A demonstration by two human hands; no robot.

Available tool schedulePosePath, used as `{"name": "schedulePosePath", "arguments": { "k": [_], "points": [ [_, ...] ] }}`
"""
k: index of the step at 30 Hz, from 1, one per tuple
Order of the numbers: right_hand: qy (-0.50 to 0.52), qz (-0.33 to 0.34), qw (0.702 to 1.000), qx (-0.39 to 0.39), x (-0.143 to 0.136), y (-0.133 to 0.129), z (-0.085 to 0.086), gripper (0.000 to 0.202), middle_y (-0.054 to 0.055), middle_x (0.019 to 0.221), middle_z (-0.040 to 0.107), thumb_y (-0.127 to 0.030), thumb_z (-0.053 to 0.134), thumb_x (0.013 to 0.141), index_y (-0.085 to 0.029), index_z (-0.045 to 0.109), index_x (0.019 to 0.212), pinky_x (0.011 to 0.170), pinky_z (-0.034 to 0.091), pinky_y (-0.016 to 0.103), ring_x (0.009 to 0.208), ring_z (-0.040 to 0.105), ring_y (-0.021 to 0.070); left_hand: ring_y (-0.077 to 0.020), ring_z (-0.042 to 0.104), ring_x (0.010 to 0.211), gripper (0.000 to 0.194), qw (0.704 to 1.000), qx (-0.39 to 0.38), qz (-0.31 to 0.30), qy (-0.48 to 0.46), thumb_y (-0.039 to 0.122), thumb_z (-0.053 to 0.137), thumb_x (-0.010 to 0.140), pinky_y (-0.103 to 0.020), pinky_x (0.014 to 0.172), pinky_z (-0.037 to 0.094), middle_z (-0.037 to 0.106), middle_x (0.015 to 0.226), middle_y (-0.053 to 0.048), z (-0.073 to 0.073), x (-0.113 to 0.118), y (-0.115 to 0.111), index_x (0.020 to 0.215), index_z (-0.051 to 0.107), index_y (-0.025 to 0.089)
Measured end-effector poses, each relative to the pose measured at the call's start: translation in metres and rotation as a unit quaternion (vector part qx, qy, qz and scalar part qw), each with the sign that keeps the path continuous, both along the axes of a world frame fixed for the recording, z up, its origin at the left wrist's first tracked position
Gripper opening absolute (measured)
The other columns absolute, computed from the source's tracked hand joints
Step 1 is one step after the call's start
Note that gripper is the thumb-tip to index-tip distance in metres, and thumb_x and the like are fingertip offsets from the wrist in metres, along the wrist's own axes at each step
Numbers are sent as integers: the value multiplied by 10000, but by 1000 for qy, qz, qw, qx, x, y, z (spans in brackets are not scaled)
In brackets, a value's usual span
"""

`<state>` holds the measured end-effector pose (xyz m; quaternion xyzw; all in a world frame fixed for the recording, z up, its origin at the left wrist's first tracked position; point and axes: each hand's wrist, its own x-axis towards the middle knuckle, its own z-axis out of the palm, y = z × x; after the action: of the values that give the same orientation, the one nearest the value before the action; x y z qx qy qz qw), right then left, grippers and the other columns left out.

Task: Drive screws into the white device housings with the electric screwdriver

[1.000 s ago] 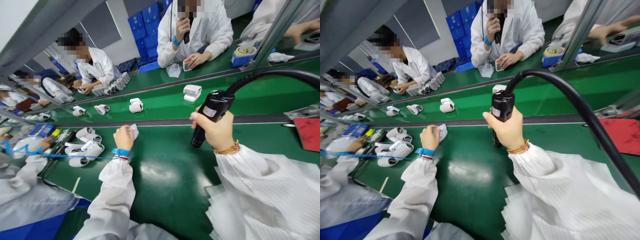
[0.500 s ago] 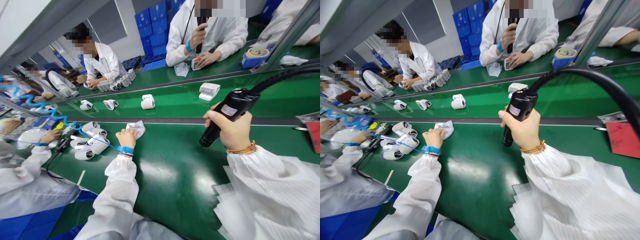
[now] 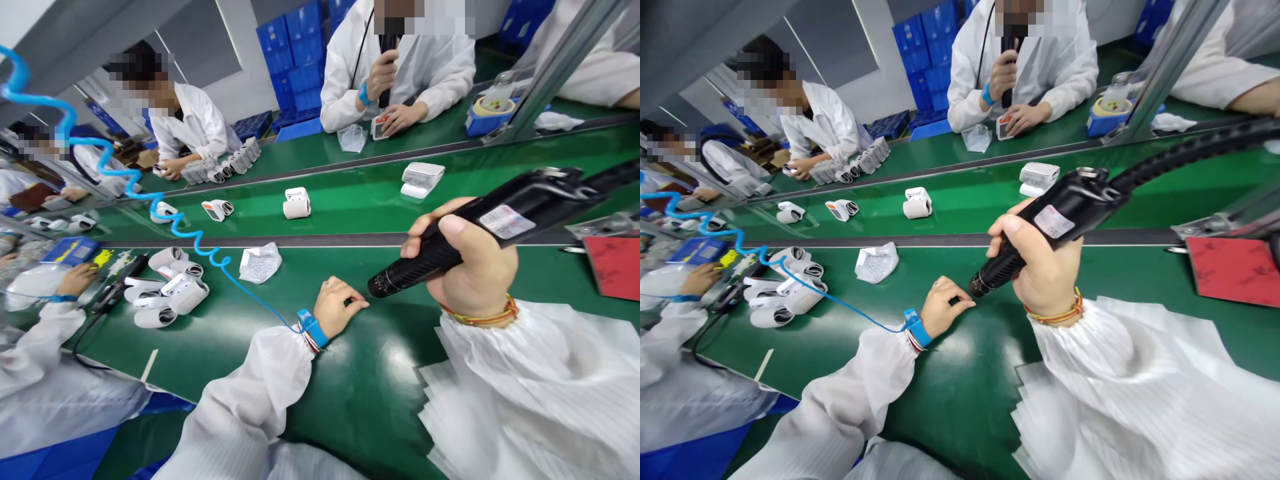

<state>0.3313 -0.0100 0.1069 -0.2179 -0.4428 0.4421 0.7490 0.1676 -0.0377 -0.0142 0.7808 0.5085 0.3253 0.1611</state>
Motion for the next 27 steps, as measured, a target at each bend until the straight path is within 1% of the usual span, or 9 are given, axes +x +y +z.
{"name": "schedulePosePath", "arguments": {
  "k": [3, 6, 9, 13, 18, 22, 27],
  "points": [
    [-18, 29, 999, -20, -3, -6, 0, 112, 9, 634, 603, -264, 659, 689, -173, 600, 715, 415, 425, 286, 442, 548, 148, -162, 521, 767, 170, 1000, 18, 13, 17, 309, 727, 718, -315, 733, 371, 626, 672, 9, 2, 4, 0, 650, 616, 200],
    [-33, 33, 998, -31, -3, -7, -3, 131, 10, 647, 611, -279, 669, 692, -178, 599, 736, 436, 440, 293, 458, 558, 152, -167, 512, 777, 183, 997, 39, 17, 66, 332, 716, 729, -322, 722, 353, 619, 685, 3, 6, 1, -1, 657, 612, 200],
    [-37, 36, 998, -32, -2, -7, -4, 137, 8, 650, 613, -284, 671, 696, -181, 596, 744, 443, 443, 293, 461, 560, 151, -175, 509, 786, 194, 991, 70, 10, 110, 363, 685, 757, -336, 713, 337, 619, 699, -9, 7, -1, -2, 674, 620, 200],
    [-38, 45, 998, -34, -1, -8, -4, 135, 13, 656, 616, -267, 676, 695, -180, 595, 759, 450, 446, 291, 466, 562, 149, -193, 509, 792, 213, 985, 109, -7, 131, 390, 649, 784, -356, 703, 333, 611, 692, -27, 7, -2, -2, 682, 623, 204],
    [-45, 46, 997, -32, 0, -8, -4, 140, 12, 664, 614, -266, 671, 703, -177, 587, 771, 459, 450, 287, 471, 561, 141, -209, 513, 815, 219, 987, 94, -14, 129, 409, 625, 799, -379, 718, 340, 615, 705, -40, 6, -3, -1, 698, 636, 214],
    [-51, 45, 998, -18, -1, -8, -6, 135, 16, 665, 615, -257, 671, 711, -178, 587, 780, 468, 456, 296, 473, 563, 145, -209, 520, 827, 197, 989, 85, -16, 120, 389, 617, 809, -384, 735, 342, 634, 715, -38, 6, -2, -1, 721, 659, 218],
    [-73, 41, 996, 8, -2, -10, -8, 122, 3, 671, 611, -248, 669, 723, -191, 580, 784, 493, 470, 296, 484, 561, 135, -187, 527, 791, 131, 997, 47, -2, 63, 340, 660, 781, -371, 748, 361, 641, 713, -21, 5, 1, 2, 720, 674, 223]
  ]
}}
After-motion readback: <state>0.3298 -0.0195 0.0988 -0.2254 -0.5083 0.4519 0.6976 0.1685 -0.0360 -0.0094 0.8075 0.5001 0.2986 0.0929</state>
